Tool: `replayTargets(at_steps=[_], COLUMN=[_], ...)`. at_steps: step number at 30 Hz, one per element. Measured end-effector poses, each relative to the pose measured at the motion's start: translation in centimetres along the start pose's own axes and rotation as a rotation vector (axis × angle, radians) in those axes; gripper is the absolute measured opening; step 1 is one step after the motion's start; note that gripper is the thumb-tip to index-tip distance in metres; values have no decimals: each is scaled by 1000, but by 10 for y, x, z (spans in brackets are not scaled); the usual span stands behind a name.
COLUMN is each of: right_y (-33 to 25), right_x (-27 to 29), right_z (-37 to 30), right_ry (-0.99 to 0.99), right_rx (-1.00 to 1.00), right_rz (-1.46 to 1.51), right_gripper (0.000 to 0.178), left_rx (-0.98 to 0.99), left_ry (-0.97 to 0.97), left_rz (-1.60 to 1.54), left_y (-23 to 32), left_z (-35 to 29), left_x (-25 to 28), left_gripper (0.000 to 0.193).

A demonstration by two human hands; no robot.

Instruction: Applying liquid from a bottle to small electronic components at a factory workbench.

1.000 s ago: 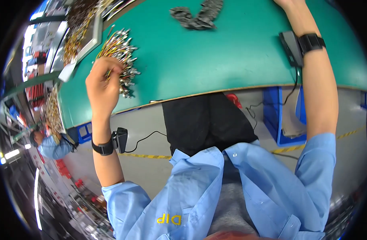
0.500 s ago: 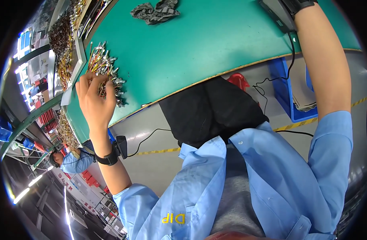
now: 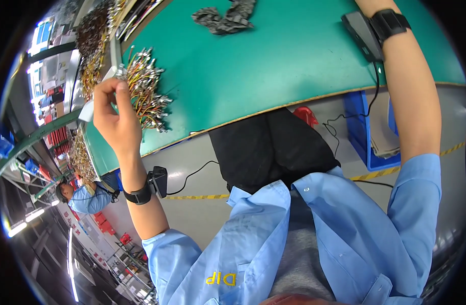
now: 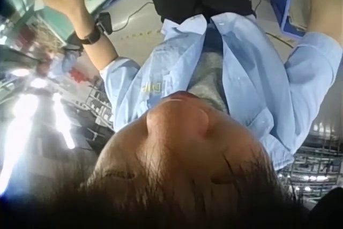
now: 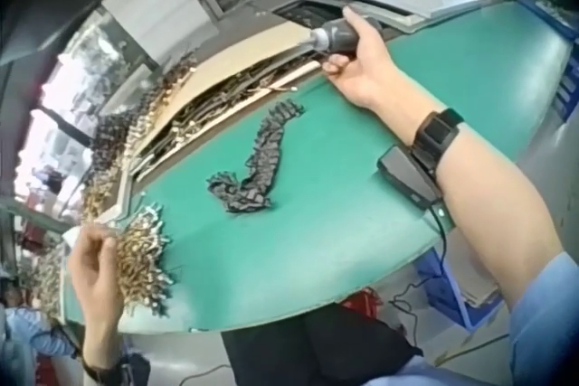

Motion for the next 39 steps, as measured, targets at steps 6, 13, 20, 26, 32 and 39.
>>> replayTargets(at_steps=[6,13,20,26,32,39], right_y=[-7,-7,-4,-5,-5,-22], right_x=[-1,-8,-11,-11,-17,35], right_z=[-9,-13,-18,-21,-26,32], right_ry=[109,132,173,184,192,-58], right_rx=[45,42,65,39,54,-162], right_rz=[8,-45,-54,-49,-65,16], right_gripper=[30,33,34,35,34,39], left_rx=[54,-361,-711,-666,-70,-7], left_ry=[353,-342,-514,-225,-152,-99], left_rz=[-339,38,271,164,106,19], left_y=[36,82,68,65,52,61], left_z=[9,17,1,-9,-59,-60], left_x=[20,31,-54,-49,-50,-67], left_gripper=[10,9,14,17,18,14])
Point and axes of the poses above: each hand's wrist, its own z-axis towards the middle knuckle, its own x-axis out of the back of the hand, y = z × x, the point moved 4 cm from there along z, towards the middle knuckle, and after that the axes turned 10 degrees about z, right-handed, at the moved point
